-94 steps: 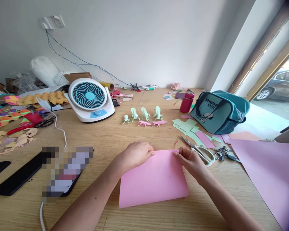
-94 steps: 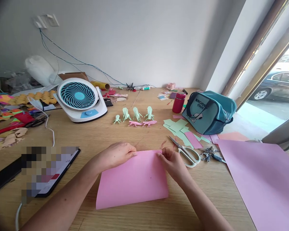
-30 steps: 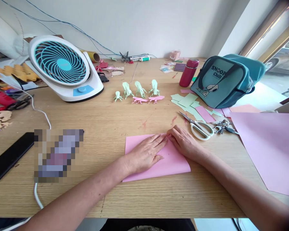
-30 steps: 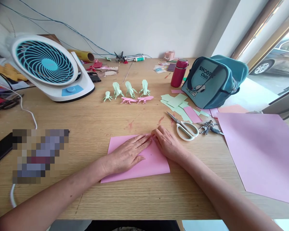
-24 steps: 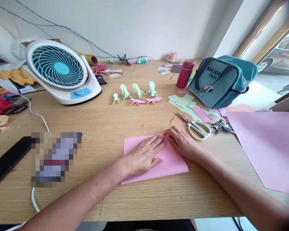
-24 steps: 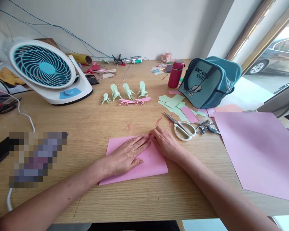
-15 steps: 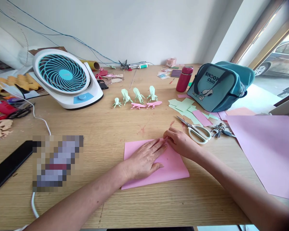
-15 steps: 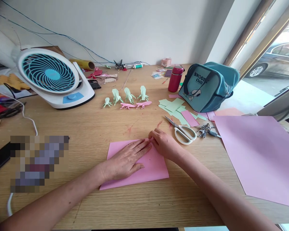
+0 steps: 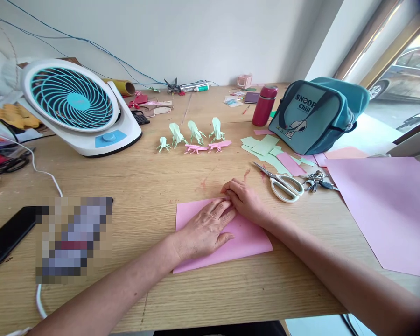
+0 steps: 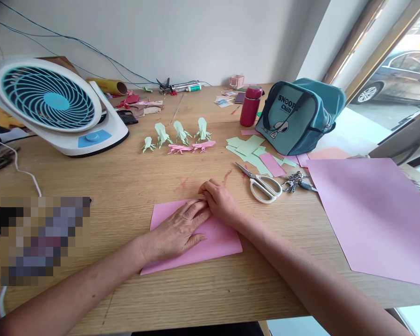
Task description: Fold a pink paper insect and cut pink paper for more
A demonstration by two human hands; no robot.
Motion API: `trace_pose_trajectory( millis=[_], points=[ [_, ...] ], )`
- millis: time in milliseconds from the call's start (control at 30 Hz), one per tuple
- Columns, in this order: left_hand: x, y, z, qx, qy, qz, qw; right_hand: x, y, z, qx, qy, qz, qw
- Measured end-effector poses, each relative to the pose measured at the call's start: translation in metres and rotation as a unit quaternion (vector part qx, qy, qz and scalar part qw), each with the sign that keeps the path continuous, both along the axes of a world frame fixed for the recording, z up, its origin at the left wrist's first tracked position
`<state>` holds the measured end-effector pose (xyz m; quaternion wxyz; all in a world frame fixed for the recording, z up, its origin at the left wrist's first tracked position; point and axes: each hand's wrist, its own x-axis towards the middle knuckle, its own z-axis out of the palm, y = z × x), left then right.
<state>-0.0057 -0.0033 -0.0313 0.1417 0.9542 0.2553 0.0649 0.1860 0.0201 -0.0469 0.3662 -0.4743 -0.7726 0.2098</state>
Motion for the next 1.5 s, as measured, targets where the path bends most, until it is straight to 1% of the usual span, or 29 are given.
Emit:
trace_pose_trajectory(
  millis=[100, 167, 233, 300, 400, 467, 700, 900, 1133, 1233, 1367, 1500],
  points=[
    [0.0, -0.001, 0.001, -0.009, -0.024, -0.05, 0.998, 0.0, 0.0, 0.0, 0.0, -0.004, 0.013, 1.0],
    [0.001, -0.001, 0.002, -0.029, -0.032, -0.089, 0.995, 0.0, 0.0, -0.001, 0.0, -0.004, 0.019, 1.0],
    [0.001, -0.001, 0.003, -0.048, -0.026, -0.119, 0.991, 0.0, -0.001, -0.002, 0.001, -0.003, 0.022, 1.0],
    [0.001, -0.001, 0.003, -0.053, -0.002, -0.133, 0.99, 0.0, -0.001, -0.003, 0.002, -0.002, 0.021, 1.0],
    [0.0, -0.004, 0.002, -0.046, 0.041, -0.124, 0.99, 0.0, -0.001, -0.002, 0.005, -0.002, 0.022, 1.0],
    [-0.001, -0.005, 0.002, -0.043, 0.052, -0.121, 0.99, 0.0, -0.001, -0.001, 0.006, -0.005, 0.025, 1.0],
    [-0.002, -0.005, 0.001, -0.047, 0.033, -0.185, 0.981, 0.001, 0.0, 0.002, 0.012, -0.016, 0.032, 0.999],
    [-0.003, -0.008, 0.0, -0.045, 0.025, -0.187, 0.981, 0.001, 0.0, 0.0, 0.018, -0.019, 0.034, 0.999],
    [-0.004, -0.007, -0.001, -0.053, 0.03, -0.199, 0.978, 0.0, -0.001, 0.002, 0.014, -0.037, 0.036, 0.999],
    [-0.004, -0.008, 0.002, -0.051, 0.027, -0.196, 0.979, -0.001, -0.003, 0.002, 0.013, -0.048, 0.044, 0.998],
    [-0.003, -0.01, 0.009, -0.048, 0.015, -0.198, 0.979, -0.002, -0.006, 0.002, 0.011, -0.067, 0.064, 0.996],
    [-0.002, -0.01, 0.015, -0.053, 0.023, -0.202, 0.978, -0.005, -0.005, 0.007, 0.019, -0.079, 0.083, 0.993]
  ],
)
